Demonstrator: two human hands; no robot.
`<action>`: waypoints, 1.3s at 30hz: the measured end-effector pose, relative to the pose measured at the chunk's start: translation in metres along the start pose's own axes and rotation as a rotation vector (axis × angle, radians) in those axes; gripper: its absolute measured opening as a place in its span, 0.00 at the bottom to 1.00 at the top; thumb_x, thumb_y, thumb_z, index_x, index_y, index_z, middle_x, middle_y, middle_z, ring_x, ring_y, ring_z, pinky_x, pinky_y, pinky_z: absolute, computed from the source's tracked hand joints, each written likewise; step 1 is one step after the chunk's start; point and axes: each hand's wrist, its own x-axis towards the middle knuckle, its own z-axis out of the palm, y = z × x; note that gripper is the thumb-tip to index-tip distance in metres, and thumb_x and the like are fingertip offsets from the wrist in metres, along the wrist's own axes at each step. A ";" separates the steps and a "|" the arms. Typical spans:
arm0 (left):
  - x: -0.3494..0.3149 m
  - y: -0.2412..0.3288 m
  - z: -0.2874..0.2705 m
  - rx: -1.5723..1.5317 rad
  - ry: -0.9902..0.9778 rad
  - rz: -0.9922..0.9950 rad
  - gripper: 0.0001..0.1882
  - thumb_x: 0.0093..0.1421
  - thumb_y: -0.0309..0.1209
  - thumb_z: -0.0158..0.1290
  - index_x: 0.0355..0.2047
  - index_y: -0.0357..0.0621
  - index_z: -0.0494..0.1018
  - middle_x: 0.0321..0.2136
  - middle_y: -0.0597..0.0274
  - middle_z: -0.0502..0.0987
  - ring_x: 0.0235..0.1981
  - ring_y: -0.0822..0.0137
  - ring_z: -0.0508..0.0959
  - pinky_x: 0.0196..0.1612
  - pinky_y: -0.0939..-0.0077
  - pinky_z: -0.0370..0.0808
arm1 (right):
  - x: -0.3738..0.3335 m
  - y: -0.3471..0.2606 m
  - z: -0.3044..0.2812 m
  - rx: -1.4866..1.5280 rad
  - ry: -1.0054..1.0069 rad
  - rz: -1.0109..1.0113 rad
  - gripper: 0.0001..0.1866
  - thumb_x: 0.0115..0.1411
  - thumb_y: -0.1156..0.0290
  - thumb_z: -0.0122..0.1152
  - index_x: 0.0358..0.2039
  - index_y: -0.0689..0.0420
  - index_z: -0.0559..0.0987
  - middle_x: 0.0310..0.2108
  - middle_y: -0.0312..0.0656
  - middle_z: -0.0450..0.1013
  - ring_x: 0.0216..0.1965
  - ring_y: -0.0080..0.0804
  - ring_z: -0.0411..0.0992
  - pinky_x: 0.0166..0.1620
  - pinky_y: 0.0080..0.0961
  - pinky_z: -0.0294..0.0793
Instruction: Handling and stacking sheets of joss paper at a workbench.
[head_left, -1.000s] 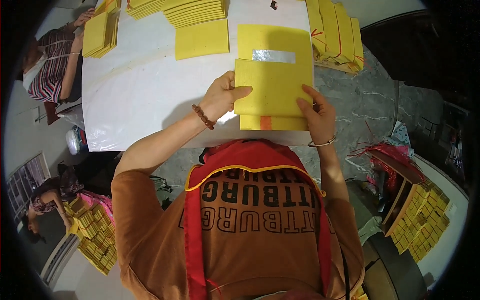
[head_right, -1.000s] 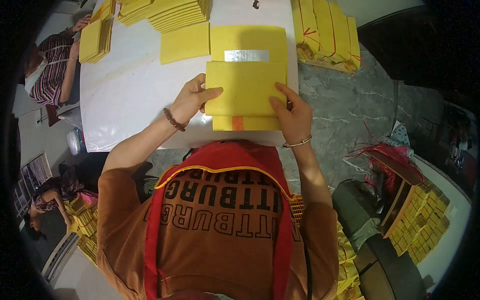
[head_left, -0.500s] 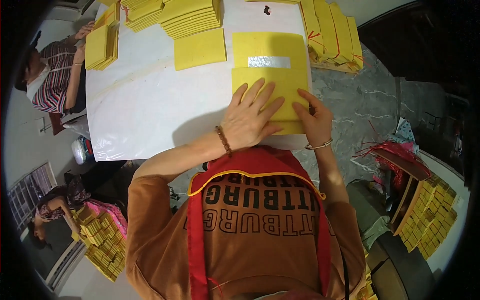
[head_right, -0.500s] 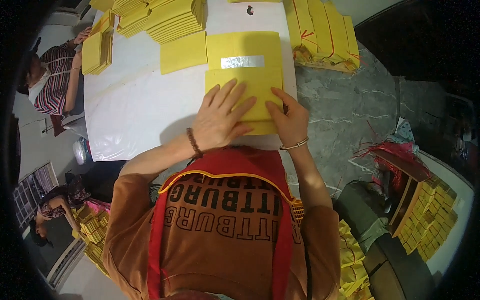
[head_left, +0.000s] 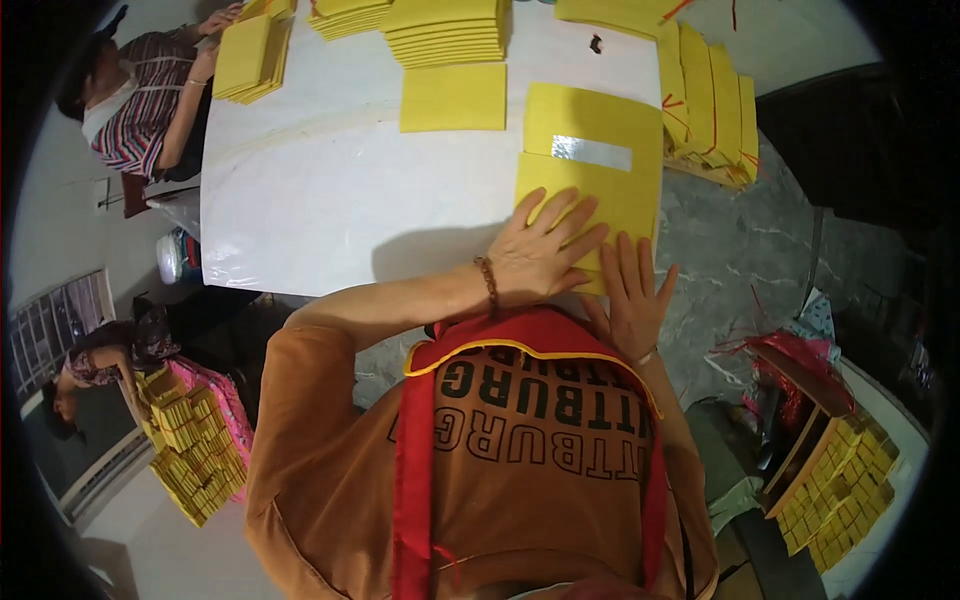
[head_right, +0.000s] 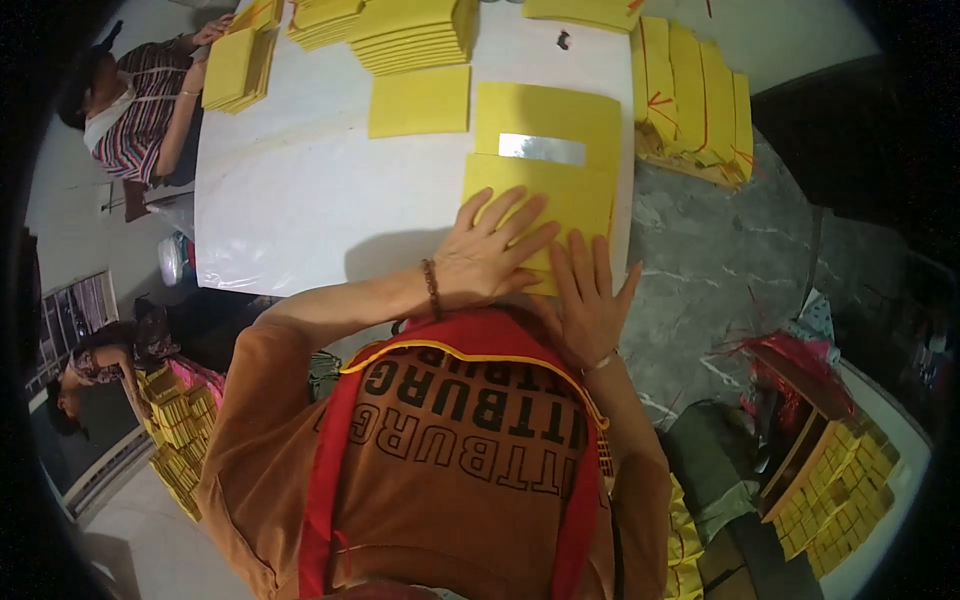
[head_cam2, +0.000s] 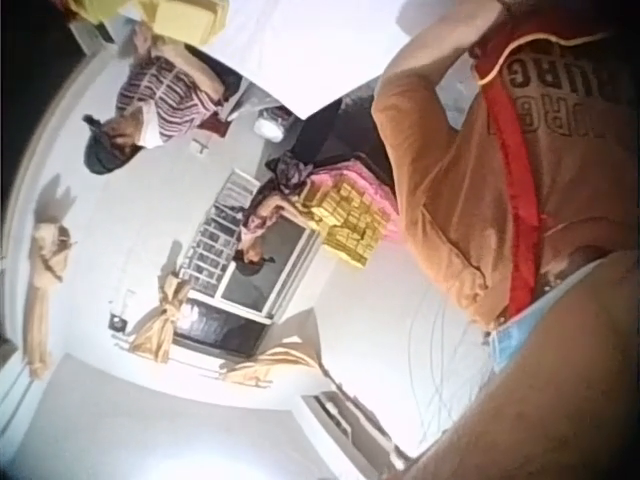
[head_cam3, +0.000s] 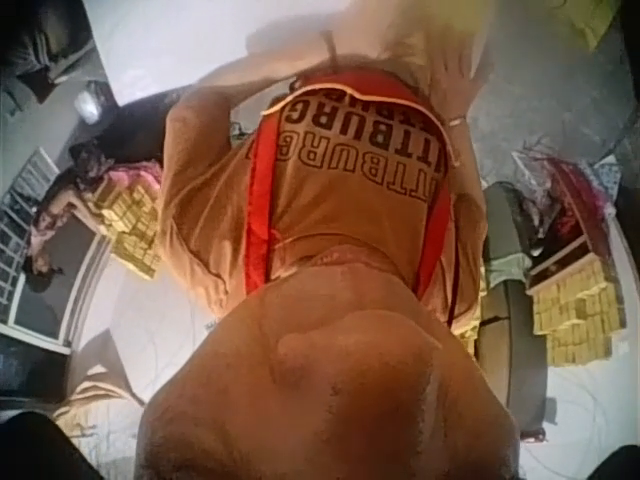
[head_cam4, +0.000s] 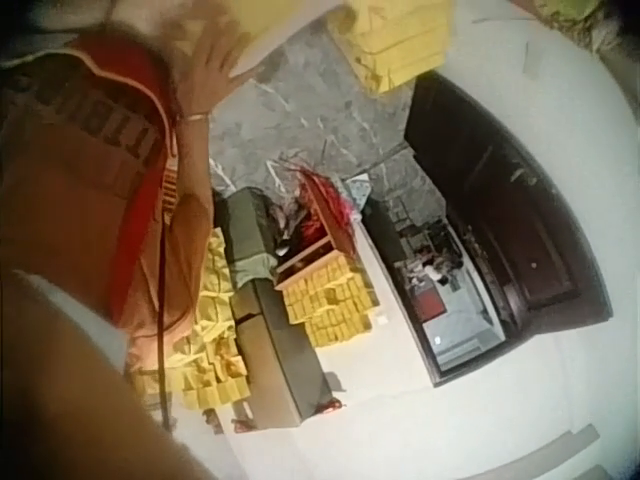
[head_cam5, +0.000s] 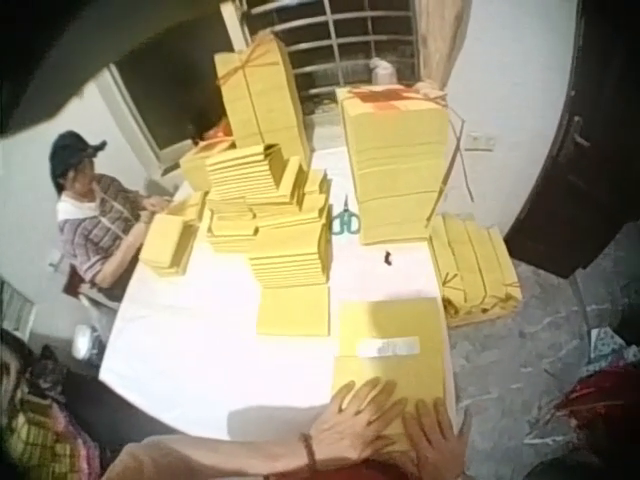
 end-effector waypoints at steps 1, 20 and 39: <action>0.003 0.001 -0.004 0.014 0.009 -0.009 0.36 0.50 0.50 0.53 0.57 0.49 0.61 0.58 0.52 0.56 0.60 0.53 0.54 0.58 0.52 0.50 | 0.001 0.000 -0.001 0.042 -0.011 0.023 0.31 0.56 0.51 0.51 0.58 0.50 0.64 0.60 0.39 0.57 0.62 0.41 0.52 0.60 0.60 0.35; -0.010 -0.134 -0.083 0.021 0.293 -0.217 0.26 0.47 0.23 0.51 0.51 0.39 0.66 0.36 0.49 0.76 0.35 0.52 0.75 0.38 0.65 0.74 | 0.008 0.027 -0.013 0.728 0.095 0.177 0.26 0.64 0.59 0.35 0.57 0.63 0.62 0.56 0.50 0.61 0.60 0.44 0.56 0.59 0.36 0.52; -0.012 -0.213 0.022 0.334 0.001 -0.194 0.33 0.51 0.38 0.54 0.56 0.44 0.59 0.55 0.53 0.62 0.55 0.56 0.61 0.56 0.57 0.58 | 0.014 0.018 -0.015 0.610 0.111 0.180 0.16 0.61 0.70 0.44 0.45 0.63 0.73 0.50 0.49 0.68 0.57 0.48 0.61 0.58 0.37 0.56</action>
